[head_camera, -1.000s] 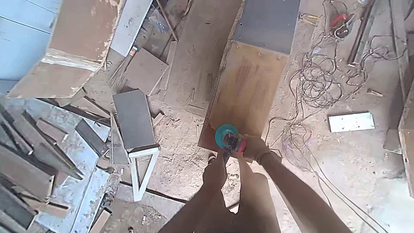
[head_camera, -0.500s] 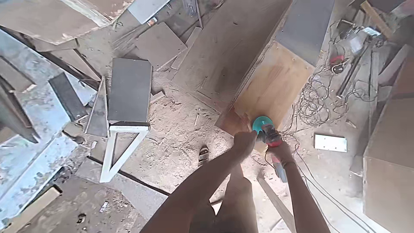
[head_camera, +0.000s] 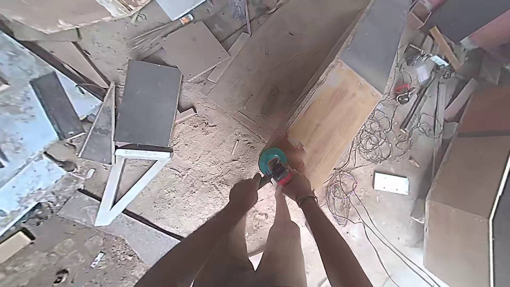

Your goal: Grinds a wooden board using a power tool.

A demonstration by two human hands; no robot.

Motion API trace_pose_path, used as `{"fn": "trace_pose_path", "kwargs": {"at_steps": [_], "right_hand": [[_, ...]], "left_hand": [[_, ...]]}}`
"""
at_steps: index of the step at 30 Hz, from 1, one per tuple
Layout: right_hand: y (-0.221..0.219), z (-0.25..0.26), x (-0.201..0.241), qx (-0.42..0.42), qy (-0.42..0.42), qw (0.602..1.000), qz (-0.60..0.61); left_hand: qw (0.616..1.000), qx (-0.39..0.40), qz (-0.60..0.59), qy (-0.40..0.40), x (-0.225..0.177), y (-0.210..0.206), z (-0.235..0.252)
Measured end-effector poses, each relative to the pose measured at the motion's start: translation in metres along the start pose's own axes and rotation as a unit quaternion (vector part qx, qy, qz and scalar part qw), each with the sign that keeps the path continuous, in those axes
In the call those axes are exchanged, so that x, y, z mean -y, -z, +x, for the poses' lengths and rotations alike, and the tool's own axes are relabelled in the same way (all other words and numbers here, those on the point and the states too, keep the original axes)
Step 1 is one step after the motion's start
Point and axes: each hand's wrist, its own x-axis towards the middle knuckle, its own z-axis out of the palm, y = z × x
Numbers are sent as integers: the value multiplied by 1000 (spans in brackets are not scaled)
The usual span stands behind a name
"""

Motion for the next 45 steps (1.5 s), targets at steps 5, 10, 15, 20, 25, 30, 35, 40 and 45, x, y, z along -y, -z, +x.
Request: {"fn": "trace_pose_path", "kwargs": {"at_steps": [5, 10, 15, 20, 25, 30, 35, 40, 45], "right_hand": [[26, -22, -44, 34, -72, 993, -87], [67, -22, -79, 5, -142, 981, -133], [85, -1, -43, -6, -95, 987, -131], [104, 20, -5, -26, -74, 992, -101], [97, 8, -27, -8, -109, 987, -115], [74, -6, -72, -4, -161, 981, -110], [67, 2, -36, -23, -105, 990, -93], [61, 11, -3, -16, -82, 993, -86], [33, -7, -43, -5, -108, 989, -105]], "left_hand": [[990, 42, -107, -75, -49, -35, 1], [981, 19, -127, -145, -106, -42, 30], [985, 16, -147, -94, -82, 1, 31], [992, -15, -103, -72, -56, 51, 47], [987, 16, -122, -104, -72, 27, 45], [984, 25, -116, -135, -102, -13, 43], [985, 27, -138, -96, -66, 8, 31], [991, 10, -113, -70, -34, 26, 28], [981, 41, -161, -98, -52, -29, 19]]}}
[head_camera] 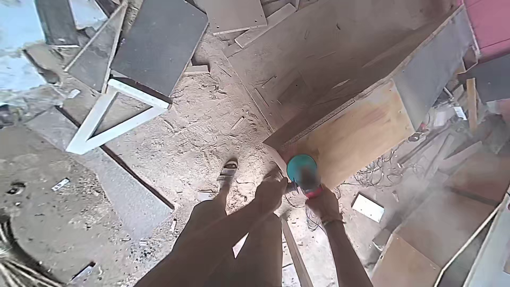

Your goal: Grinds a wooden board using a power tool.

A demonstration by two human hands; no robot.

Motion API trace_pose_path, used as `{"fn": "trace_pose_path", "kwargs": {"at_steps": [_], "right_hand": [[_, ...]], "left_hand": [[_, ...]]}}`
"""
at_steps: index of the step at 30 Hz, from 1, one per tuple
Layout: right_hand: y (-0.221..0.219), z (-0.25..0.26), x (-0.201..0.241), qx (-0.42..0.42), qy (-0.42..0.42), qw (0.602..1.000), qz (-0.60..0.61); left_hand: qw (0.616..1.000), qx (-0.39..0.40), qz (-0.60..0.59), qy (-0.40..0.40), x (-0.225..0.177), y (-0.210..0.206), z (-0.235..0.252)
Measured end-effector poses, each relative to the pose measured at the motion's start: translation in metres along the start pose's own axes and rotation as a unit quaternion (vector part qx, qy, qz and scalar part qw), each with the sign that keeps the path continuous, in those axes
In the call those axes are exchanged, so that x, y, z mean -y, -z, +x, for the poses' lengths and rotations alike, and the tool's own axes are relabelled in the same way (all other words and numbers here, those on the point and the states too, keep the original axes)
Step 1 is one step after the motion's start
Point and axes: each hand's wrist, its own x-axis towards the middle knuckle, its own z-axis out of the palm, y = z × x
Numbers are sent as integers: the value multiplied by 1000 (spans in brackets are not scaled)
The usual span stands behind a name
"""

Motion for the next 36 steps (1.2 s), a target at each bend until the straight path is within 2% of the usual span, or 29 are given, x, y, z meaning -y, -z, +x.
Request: {"fn": "trace_pose_path", "kwargs": {"at_steps": [4, 8, 10, 18, 21, 25, 27, 31, 36], "right_hand": [[-4, -3, -9, 1, -5, 1000, -14], [20, -4, 39, -20, 38, 998, -35], [24, -5, 48, -24, 48, 998, -34], [-10, -7, -8, 9, -13, 999, -44], [-1, -9, 15, 11, 13, 998, -68], [15, -10, 59, -3, 53, 997, -54], [13, -13, 64, 8, 64, 995, -70], [-13, -16, 38, 26, 61, 996, -52], [-42, -17, -27, 11, -7, 1000, 21]], "left_hand": [[1000, 18, -6, -2, -7, -7, -6], [999, -21, -25, 32, 17, 23, -4], [999, -21, -9, 34, 23, 34, -7], [999, 17, -29, -12, 0, -22, -11], [998, 4, -53, 17, 12, -13, -17], [998, -27, -27, 54, 35, 18, -20], [997, -21, -37, 61, 40, 14, -26], [996, 4, -44, 79, 32, -15, -34], [999, 40, -1, -28, -1, -29, -20]]}}
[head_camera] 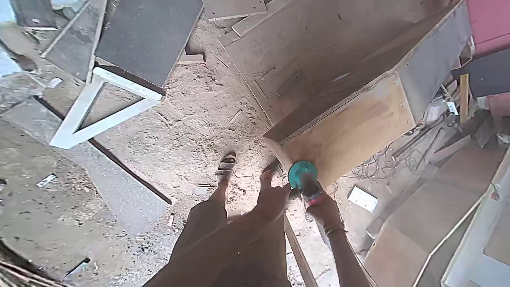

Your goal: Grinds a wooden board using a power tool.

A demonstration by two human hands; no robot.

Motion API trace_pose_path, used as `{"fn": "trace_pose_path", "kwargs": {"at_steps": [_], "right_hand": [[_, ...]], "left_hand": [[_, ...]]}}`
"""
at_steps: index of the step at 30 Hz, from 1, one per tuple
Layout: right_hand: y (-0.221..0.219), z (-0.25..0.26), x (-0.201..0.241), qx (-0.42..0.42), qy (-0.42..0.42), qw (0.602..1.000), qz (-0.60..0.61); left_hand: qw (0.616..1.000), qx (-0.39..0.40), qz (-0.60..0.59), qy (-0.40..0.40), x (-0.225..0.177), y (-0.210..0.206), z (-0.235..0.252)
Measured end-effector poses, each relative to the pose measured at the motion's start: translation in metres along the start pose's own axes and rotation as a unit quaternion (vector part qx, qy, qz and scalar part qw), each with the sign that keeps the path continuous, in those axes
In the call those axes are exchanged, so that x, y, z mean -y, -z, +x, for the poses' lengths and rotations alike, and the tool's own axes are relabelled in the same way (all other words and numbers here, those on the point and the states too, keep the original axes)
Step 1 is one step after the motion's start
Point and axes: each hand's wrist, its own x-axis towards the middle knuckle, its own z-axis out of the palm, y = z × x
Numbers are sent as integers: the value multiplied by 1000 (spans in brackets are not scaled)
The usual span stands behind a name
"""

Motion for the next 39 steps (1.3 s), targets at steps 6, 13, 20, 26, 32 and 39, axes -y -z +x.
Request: {"fn": "trace_pose_path", "kwargs": {"at_steps": [6, 13, 20, 26, 32, 39], "right_hand": [[0, 4, -13, -5, -7, 1000, 14], [60, 3, 91, 2, 87, 995, -39], [40, -1, 40, 82, 57, 995, -6], [7, 3, -33, 94, -26, 995, 28], [-1, 6, -90, 78, -88, 991, 65], [15, 21, -60, 35, 13, 980, 196]], "left_hand": [[1000, -23, -9, -5, -9, -7, 4], [992, -74, 25, 102, 36, 68, -6], [992, -15, 69, 103, 12, 24, -4], [991, 60, 97, 67, -40, -12, 14], [988, 51, 144, -13, -78, -41, 39], [977, 5, 208, 47, -92, 35, 19]]}}
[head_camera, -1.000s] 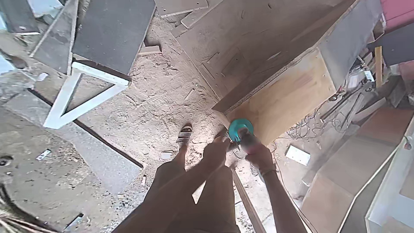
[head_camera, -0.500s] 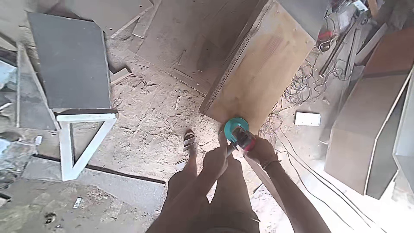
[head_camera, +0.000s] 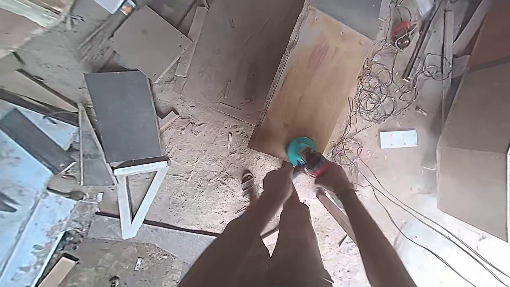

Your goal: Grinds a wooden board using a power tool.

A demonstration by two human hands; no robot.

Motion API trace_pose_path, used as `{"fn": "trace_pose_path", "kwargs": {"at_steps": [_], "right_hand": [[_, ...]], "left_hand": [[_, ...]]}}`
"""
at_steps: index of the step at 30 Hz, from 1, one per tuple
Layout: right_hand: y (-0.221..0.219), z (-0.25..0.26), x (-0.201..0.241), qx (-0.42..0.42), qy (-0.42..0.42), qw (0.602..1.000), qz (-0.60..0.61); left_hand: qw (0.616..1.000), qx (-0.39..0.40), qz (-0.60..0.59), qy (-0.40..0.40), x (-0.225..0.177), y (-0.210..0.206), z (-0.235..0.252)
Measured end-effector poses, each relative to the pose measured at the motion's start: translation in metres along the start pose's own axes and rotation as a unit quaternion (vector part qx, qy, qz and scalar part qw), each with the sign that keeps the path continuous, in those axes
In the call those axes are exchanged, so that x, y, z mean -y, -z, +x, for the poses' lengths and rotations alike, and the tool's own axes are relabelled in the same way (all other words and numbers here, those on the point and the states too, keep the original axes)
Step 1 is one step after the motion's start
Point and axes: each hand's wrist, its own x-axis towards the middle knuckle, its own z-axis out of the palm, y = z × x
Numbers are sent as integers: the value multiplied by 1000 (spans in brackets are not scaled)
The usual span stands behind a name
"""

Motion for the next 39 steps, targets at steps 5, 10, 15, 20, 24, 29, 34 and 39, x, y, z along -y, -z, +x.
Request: {"fn": "trace_pose_path", "kwargs": {"at_steps": [5, 10, 15, 20, 24, 29, 34, 39], "right_hand": [[-45, 14, 72, 0, 89, 991, 100], [-52, 4, 121, 34, 148, 988, 28], [-41, -4, 74, 28, 76, 997, 11], [-45, -7, -5, 15, -22, 999, 45], [-57, -7, 1, 33, -2, 996, 84], [-70, -3, 68, 58, 98, 990, 79], [-68, -13, 94, 76, 113, 989, 50], [-77, -15, 17, 15, 9, 994, 107]], "left_hand": [[988, -33, 109, 104, 64, 36, -19], [980, -52, 116, 154, 122, 25, -27], [992, -27, 71, 101, 83, -2, -8], [995, 20, 93, 30, 19, -28, 3], [990, 38, 117, 63, 20, -17, -11], [982, 12, 139, 131, 79, 6, -31], [982, -24, 117, 144, 116, -10, -28], [989, 17, 135, 56, 47, -19, -9]]}}
